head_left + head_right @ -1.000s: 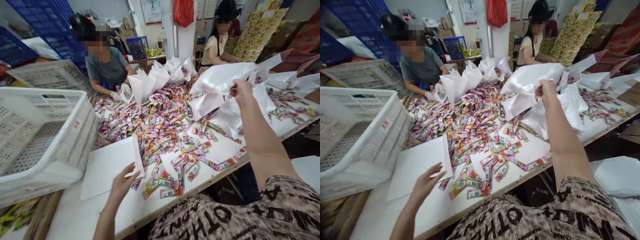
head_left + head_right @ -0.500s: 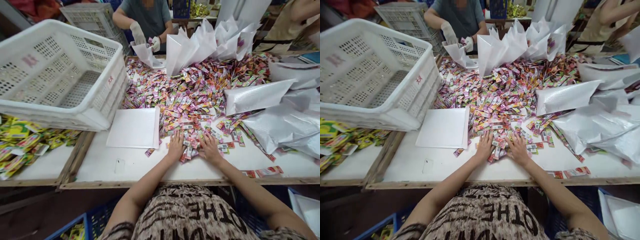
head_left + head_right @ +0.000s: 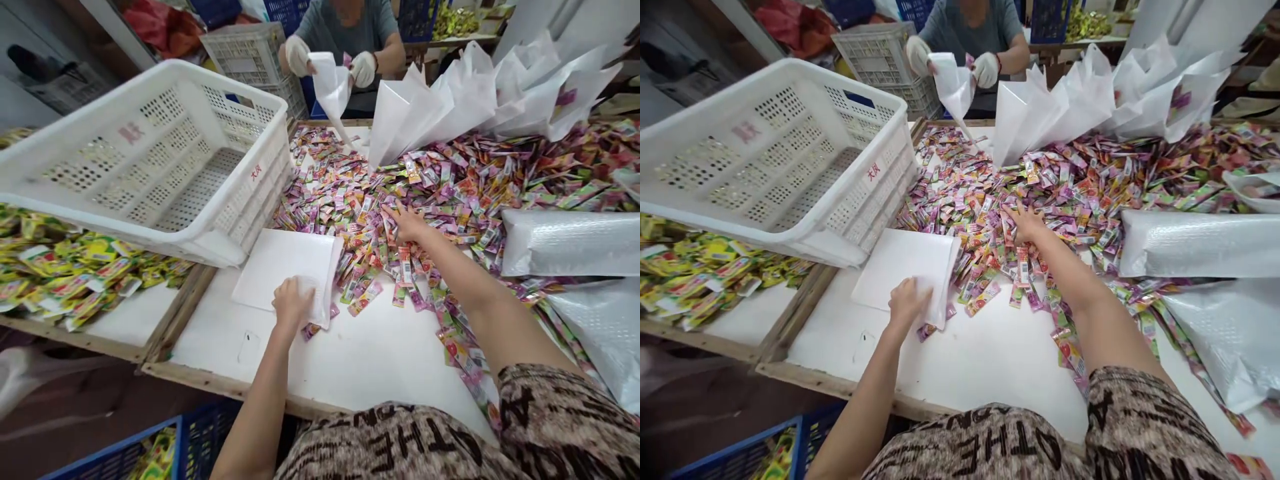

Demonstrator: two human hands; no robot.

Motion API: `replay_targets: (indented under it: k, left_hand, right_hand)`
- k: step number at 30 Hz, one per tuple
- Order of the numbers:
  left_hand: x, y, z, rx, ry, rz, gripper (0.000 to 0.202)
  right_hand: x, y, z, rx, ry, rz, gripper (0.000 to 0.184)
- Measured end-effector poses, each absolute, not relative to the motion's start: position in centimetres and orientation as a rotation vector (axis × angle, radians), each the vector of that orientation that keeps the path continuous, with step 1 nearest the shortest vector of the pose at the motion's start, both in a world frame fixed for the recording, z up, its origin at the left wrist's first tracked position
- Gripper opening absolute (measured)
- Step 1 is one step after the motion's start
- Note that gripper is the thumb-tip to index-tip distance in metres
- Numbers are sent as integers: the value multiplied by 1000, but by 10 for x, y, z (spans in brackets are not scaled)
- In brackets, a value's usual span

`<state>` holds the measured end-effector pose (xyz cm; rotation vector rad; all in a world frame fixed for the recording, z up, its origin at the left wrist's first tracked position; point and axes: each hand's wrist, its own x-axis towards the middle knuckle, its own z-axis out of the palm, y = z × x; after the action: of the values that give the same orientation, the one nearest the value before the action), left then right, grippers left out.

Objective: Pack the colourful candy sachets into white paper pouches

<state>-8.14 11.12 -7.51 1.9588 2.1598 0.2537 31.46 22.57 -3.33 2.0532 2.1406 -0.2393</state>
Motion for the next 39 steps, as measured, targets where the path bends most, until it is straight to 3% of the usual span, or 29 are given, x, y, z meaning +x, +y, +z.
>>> replay_targets:
  k: [7, 10, 12, 18, 23, 29, 31, 34, 36, 39]
  left_hand:
    - [-65, 110, -80, 1992, 2046, -81, 90]
    - [-56, 109, -76, 1951, 1977, -190, 99]
    - [-54, 107, -76, 1986, 1967, -164, 94]
    - [-73, 104, -64, 1938, 2008, 282, 48]
    - [-107, 89, -31, 1802, 1972, 772, 44]
    - [-118, 44, 23, 1982, 1990, 1295, 37]
    - [-96, 32, 24, 2128, 1976, 1171, 40]
    - [-45, 27, 0, 2325, 1839, 631, 51]
    - [-12, 30, -26, 2315, 1746, 308, 55]
    - [20, 36, -60, 2237, 1724, 163, 60]
  right_hand:
    - [312, 178, -37, 2096, 2269, -247, 87]
    - [301, 125, -41, 2034, 2320, -251, 80]
    - [294, 90, -44, 2035, 2300, -206, 80]
    - [278, 32, -45, 2219, 2130, -156, 82]
    - [277, 42, -39, 2198, 1942, -346, 104]
    - [272, 39, -45, 2288, 2036, -118, 84]
    - [275, 35, -48, 2350, 2034, -127, 83]
    - [289, 31, -50, 2587, 2034, -258, 74]
    - [306, 27, -48, 2898, 2010, -468, 64]
    - [330, 15, -35, 3265, 1991, -802, 46]
